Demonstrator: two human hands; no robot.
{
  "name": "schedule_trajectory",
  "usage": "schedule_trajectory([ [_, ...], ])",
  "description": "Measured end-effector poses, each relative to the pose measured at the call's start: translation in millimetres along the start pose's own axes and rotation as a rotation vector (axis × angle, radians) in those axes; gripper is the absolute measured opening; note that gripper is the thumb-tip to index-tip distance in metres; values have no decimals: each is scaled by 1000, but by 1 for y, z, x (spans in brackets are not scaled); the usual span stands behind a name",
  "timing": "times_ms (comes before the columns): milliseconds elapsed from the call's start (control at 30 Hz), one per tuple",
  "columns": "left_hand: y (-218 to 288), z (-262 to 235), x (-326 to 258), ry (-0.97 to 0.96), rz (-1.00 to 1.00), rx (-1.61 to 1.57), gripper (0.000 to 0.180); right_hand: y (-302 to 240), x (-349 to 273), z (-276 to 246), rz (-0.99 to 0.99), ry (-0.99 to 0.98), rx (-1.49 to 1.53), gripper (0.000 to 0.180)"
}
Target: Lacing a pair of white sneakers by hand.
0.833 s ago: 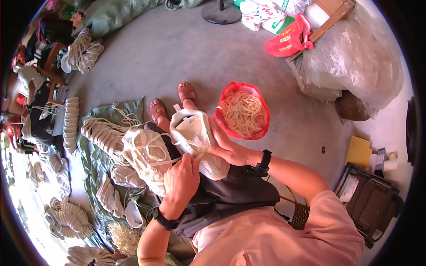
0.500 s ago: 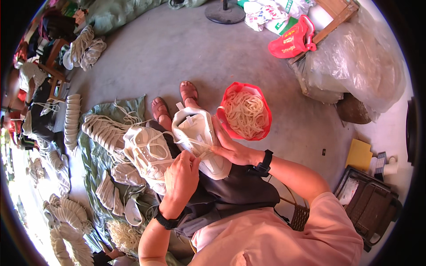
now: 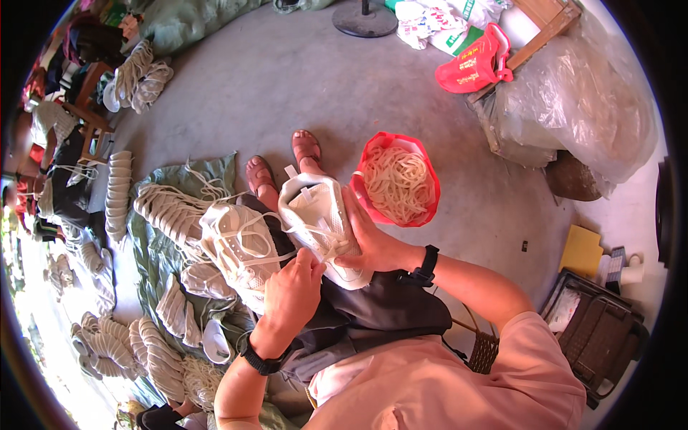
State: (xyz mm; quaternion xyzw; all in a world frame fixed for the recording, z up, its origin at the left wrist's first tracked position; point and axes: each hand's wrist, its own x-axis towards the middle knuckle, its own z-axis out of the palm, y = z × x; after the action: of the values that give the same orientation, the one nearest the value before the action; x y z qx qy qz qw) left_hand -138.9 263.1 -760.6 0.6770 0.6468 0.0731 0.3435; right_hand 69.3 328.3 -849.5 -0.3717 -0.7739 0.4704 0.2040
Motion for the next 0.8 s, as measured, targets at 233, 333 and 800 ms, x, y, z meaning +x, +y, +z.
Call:
schedule_trajectory([
  [233, -4, -24, -36, 192, 161, 313, 22, -6, -6, 1, 20, -5, 84, 125],
  [333, -15, -41, -57, 194, 153, 446, 16, -3, -2, 7, -30, 21, 200, 116],
  [800, -127, -111, -215, 310, -209, 526, 32, -54, -10, 44, -81, 82, 92, 92],
])
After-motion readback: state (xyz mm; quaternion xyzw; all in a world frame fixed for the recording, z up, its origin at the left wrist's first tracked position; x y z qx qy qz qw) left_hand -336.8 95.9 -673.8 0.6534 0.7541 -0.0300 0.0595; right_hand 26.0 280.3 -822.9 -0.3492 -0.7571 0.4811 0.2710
